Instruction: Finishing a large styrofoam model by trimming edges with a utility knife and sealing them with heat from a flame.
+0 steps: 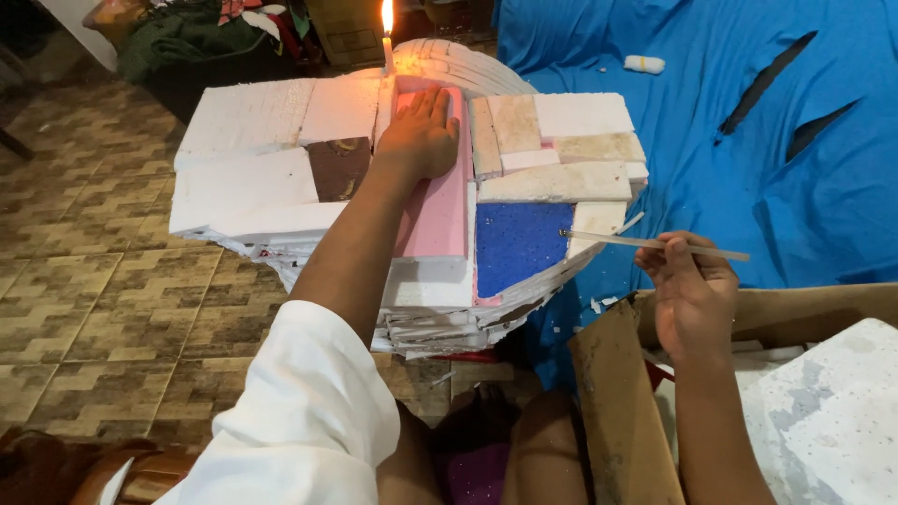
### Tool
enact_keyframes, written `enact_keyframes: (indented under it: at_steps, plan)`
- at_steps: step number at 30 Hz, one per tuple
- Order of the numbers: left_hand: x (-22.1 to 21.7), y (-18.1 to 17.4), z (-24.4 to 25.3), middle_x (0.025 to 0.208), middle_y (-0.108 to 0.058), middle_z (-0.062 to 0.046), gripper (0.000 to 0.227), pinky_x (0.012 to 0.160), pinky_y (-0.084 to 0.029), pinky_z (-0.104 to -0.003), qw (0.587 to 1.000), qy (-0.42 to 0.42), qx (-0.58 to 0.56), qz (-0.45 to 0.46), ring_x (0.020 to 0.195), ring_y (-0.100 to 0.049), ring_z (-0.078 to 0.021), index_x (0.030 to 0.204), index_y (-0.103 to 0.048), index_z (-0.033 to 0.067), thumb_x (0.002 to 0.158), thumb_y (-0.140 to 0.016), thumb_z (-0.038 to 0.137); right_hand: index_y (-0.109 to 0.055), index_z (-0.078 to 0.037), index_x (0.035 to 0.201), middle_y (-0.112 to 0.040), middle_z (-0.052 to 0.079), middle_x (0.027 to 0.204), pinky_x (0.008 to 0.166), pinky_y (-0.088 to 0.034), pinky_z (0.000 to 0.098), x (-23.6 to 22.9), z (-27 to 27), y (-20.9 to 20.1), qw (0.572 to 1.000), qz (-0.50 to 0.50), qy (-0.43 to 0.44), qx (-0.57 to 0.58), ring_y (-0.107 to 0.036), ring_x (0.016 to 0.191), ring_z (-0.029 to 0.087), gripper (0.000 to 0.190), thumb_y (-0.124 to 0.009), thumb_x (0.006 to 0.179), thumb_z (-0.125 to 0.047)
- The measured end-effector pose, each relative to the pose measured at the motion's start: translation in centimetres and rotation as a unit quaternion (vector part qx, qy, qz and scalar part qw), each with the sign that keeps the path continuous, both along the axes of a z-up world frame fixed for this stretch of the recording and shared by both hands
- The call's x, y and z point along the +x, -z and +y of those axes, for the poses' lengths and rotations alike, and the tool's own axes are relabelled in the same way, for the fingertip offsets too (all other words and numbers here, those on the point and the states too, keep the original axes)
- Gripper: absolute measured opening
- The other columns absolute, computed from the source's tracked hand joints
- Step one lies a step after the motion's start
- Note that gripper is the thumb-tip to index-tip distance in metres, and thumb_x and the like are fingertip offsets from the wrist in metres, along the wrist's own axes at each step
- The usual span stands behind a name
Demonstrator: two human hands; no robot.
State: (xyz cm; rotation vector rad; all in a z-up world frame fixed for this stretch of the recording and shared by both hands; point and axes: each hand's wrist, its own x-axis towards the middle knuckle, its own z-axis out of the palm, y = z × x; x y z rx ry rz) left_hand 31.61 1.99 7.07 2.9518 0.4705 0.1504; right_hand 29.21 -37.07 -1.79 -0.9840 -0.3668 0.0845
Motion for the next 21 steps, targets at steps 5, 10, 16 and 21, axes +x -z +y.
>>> enact_keyframes:
  at_steps: [5, 10, 16, 21]
  plan:
    - [0.3, 0.0, 0.2, 0.171, -0.016, -0.011, 0.064, 0.126, -0.014, -0.047, 1.0, 0.0, 0.011, 0.005, 0.157, -0.014, -0.0274, 0.161, -0.021, 0.0074, 0.105, -0.021, 0.038, -0.07, -0.009, 0.109, -0.072, 0.006, 0.098, 0.095, -0.06, 0.0294, 0.1, 0.0, 0.0, 1.0, 0.002, 0.008, -0.001, -0.071, 0.091, 0.014, 0.015, -0.07, 0.103, -0.023]
    - [0.0, -0.3, -0.1, 0.171, -0.013, -0.009, 0.064, 0.127, -0.012, -0.046, 1.0, -0.004, 0.001, 0.021, 0.157, -0.012, -0.0263, 0.162, -0.019, 0.0082, 0.105, -0.02, 0.038, -0.069, -0.009, 0.11, -0.071, 0.004, 0.1, 0.096, -0.06, 0.031, 0.1, -0.1, 0.4, 1.0, -0.005, -0.001, 0.009, -0.07, 0.094, 0.015, 0.013, -0.068, 0.105, -0.021]
    - [0.7, 0.1, 0.4, 0.169, -0.018, -0.015, 0.064, 0.125, -0.015, -0.048, 1.0, 0.016, 0.02, 0.013, 0.156, -0.017, -0.0308, 0.16, -0.023, 0.0036, 0.105, -0.023, 0.036, -0.071, -0.009, 0.11, -0.073, 0.006, 0.099, 0.095, -0.06, 0.03, 0.1, 0.0, 0.1, 1.0, -0.011, -0.01, 0.019, -0.071, 0.092, 0.015, 0.015, -0.07, 0.103, -0.022]
    - [0.4, -1.0, -0.6, 0.167, -0.025, -0.016, 0.061, 0.123, -0.023, -0.049, 0.999, 0.006, 0.045, 0.009, 0.154, -0.023, -0.032, 0.158, -0.03, 0.0041, 0.105, -0.026, 0.035, -0.071, -0.008, 0.112, -0.072, 0.004, 0.101, 0.095, -0.06, 0.0296, 0.1, -0.4, -0.4, 0.999, -0.017, -0.013, 0.05, -0.07, 0.094, 0.015, 0.012, -0.066, 0.107, -0.018]
